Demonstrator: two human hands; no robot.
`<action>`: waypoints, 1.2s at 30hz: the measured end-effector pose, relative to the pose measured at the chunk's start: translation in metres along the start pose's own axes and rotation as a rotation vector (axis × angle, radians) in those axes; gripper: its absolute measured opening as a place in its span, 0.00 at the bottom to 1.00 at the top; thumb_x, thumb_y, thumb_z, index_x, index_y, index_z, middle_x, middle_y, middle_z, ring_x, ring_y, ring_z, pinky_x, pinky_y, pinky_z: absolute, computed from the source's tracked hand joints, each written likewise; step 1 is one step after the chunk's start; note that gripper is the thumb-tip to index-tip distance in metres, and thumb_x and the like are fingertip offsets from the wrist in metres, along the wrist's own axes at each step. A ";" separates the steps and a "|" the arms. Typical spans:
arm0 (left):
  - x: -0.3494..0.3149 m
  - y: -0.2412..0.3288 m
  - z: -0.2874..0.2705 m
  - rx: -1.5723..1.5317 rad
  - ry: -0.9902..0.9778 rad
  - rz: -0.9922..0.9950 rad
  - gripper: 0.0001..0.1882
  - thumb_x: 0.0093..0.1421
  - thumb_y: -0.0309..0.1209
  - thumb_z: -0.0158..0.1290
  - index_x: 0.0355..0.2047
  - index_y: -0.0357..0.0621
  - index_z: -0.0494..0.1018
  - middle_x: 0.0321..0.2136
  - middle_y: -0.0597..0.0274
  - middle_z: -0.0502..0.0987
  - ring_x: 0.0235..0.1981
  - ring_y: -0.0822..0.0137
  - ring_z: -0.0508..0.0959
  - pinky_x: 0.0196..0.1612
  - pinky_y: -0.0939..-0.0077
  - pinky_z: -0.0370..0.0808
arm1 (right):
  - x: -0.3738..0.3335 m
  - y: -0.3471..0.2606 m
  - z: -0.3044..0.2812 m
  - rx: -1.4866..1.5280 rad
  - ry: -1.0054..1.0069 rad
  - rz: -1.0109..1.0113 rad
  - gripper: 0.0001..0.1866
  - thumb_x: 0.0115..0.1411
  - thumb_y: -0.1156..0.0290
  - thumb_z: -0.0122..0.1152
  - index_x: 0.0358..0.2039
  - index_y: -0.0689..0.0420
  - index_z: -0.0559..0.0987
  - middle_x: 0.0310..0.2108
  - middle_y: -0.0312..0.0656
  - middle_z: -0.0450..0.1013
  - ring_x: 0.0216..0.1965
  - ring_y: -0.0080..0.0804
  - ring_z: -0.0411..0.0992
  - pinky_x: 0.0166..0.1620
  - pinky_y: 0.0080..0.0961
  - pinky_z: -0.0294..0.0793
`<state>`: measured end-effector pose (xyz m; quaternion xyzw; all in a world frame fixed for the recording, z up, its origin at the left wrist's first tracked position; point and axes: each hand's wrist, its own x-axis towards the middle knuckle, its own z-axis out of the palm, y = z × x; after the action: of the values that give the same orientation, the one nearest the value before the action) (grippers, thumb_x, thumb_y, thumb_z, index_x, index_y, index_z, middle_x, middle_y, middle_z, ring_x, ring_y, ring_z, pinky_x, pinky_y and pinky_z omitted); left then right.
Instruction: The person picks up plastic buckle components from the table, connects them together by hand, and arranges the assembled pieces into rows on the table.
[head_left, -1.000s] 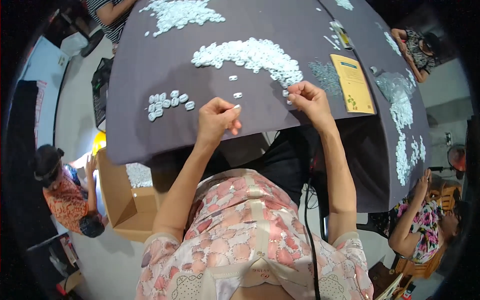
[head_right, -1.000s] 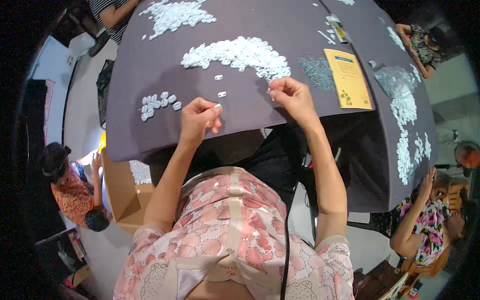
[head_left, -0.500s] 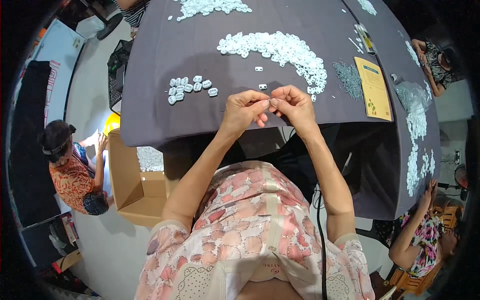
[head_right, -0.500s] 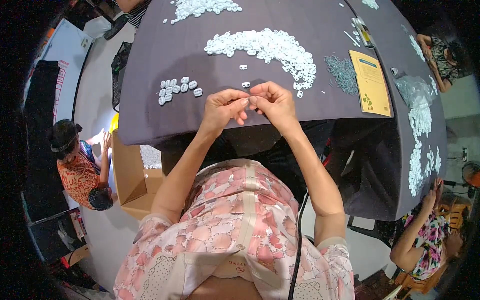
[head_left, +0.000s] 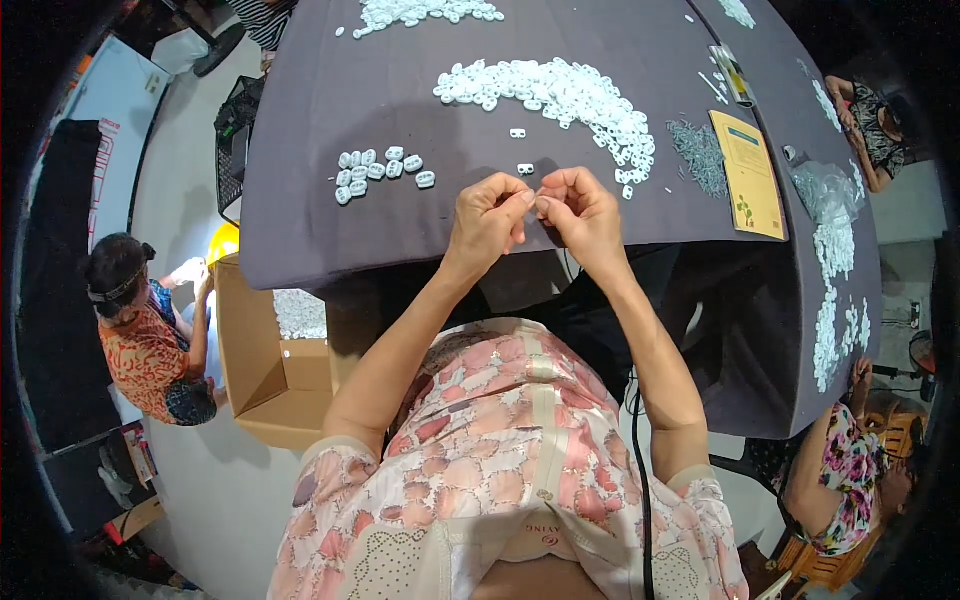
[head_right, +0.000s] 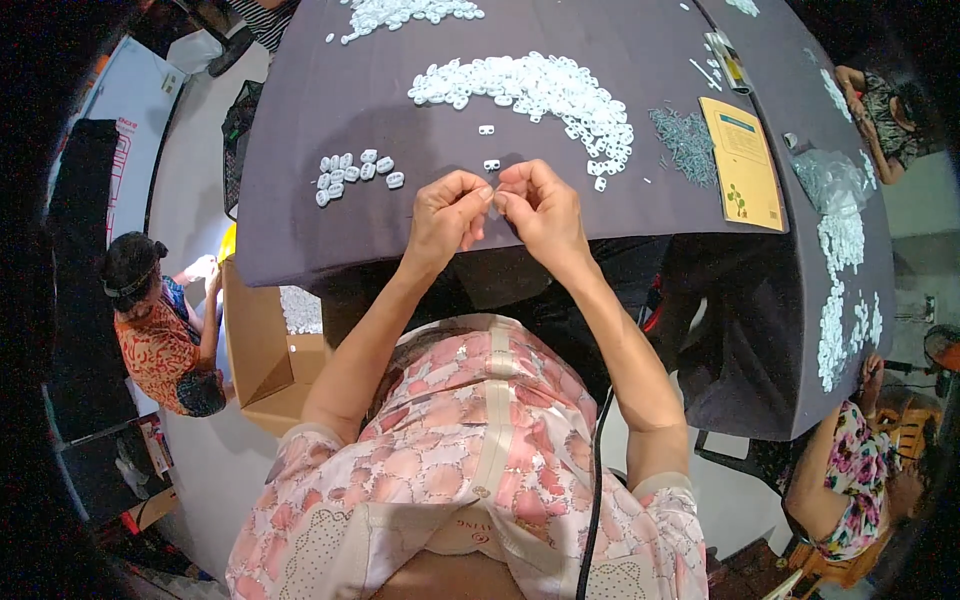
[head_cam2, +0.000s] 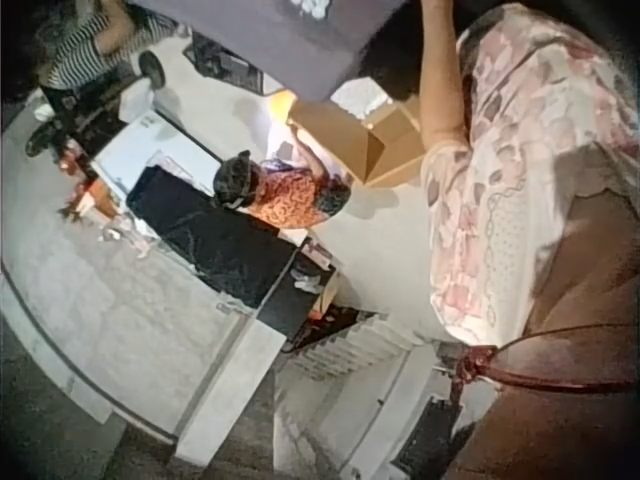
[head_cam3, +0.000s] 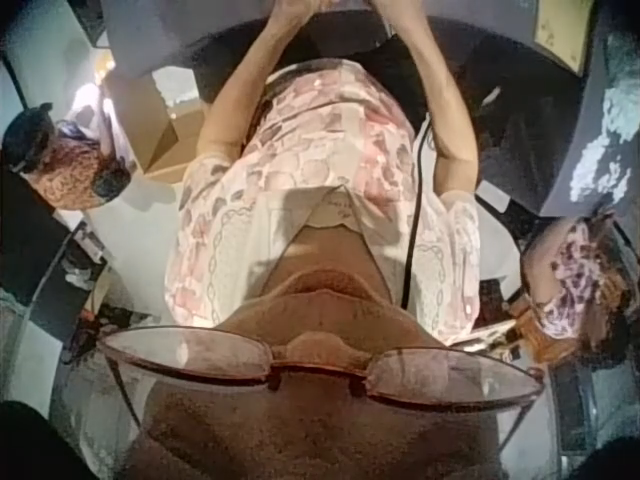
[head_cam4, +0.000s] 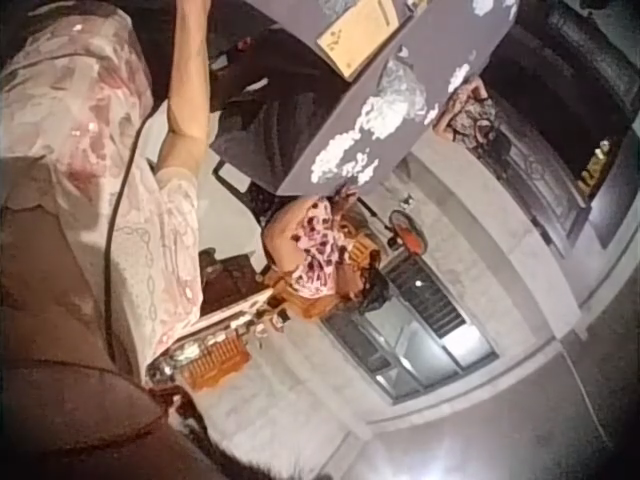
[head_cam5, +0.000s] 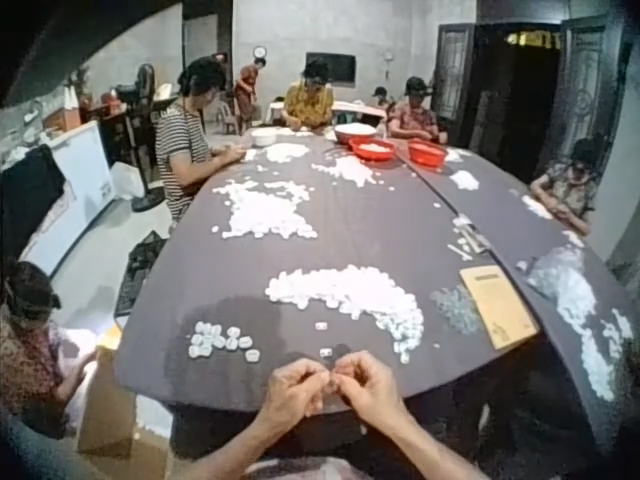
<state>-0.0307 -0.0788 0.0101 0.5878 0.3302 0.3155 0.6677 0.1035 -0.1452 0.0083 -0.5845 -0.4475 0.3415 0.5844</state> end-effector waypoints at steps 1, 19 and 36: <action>0.000 -0.001 0.000 0.005 0.001 -0.016 0.07 0.58 0.28 0.49 0.26 0.38 0.72 0.13 0.68 0.69 0.10 0.82 0.64 0.11 0.88 0.58 | -0.001 -0.001 0.001 -0.001 0.000 0.001 0.07 0.53 0.79 0.56 0.34 0.62 0.71 0.24 0.36 0.73 0.24 0.21 0.71 0.26 0.17 0.69; 0.008 -0.004 -0.003 -0.362 0.058 -0.112 0.06 0.57 0.24 0.49 0.25 0.33 0.71 0.18 0.62 0.70 0.13 0.76 0.70 0.11 0.86 0.63 | 0.046 -0.004 -0.148 -1.093 0.305 -0.286 0.09 0.50 0.79 0.53 0.34 0.57 0.75 0.27 0.43 0.72 0.33 0.41 0.70 0.38 0.33 0.69; 0.006 -0.004 -0.006 -0.448 0.033 -0.055 0.06 0.59 0.25 0.49 0.32 0.33 0.73 0.22 0.58 0.75 0.18 0.74 0.73 0.17 0.85 0.69 | 0.008 -0.017 0.014 -0.082 0.005 -0.077 0.04 0.55 0.79 0.55 0.31 0.65 0.75 0.21 0.37 0.73 0.22 0.17 0.70 0.26 0.15 0.68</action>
<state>-0.0319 -0.0716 0.0050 0.4103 0.2788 0.3723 0.7844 0.0917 -0.1336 0.0253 -0.5912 -0.4819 0.2985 0.5737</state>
